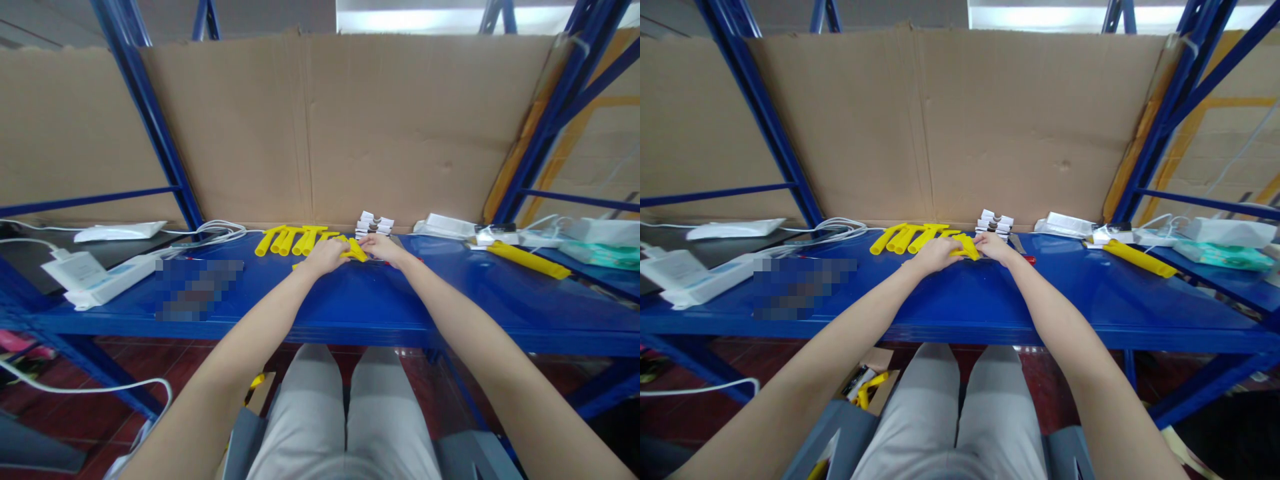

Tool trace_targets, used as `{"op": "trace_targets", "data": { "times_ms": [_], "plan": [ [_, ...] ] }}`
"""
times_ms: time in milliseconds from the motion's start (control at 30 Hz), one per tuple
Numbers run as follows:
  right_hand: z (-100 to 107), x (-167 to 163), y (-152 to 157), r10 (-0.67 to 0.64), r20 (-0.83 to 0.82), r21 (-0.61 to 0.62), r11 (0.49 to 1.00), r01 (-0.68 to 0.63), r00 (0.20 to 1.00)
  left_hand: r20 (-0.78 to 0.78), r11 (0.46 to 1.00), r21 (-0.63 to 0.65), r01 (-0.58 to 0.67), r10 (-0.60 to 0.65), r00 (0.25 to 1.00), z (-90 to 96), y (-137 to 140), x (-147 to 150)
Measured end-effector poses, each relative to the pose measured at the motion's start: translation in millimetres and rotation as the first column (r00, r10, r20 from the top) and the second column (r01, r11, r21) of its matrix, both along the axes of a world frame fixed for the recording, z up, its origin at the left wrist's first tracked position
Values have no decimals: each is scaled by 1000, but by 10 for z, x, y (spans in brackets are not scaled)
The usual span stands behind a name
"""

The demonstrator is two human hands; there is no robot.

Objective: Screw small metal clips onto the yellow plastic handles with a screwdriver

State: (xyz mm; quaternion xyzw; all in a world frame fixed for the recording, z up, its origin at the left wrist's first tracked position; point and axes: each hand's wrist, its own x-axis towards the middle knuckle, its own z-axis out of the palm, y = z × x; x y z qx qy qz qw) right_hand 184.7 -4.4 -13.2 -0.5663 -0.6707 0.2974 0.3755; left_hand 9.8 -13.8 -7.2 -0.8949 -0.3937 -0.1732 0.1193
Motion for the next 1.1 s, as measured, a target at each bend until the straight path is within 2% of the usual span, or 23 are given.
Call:
{"op": "trace_targets", "data": {
  "times_ms": [167, 333, 500, 867, 1100],
  "plan": [
    [0, 32, 5, 8, -63, -43, 999, -11, 998, 13, 1000, 10, 21, -21, 1000, -11, 13, -7],
    [-4, 62, 11, 75, -228, -95, 991, -98, 971, 11, 1000, 6, 24, -24, 1000, -9, 9, -8],
    [-24, 61, 31, 68, -346, -121, 986, -116, 936, 12, 1000, 0, 29, -29, 1000, 0, 9, -14],
    [-44, 92, 71, 89, -370, -104, 985, -136, 925, -16, 999, 32, 15, -14, 1000, -19, 57, -13],
    [-32, 76, 59, 86, -323, -94, 988, -122, 942, -60, 999, 37, -2, 5, 998, -28, 62, -8]
  ]
}}
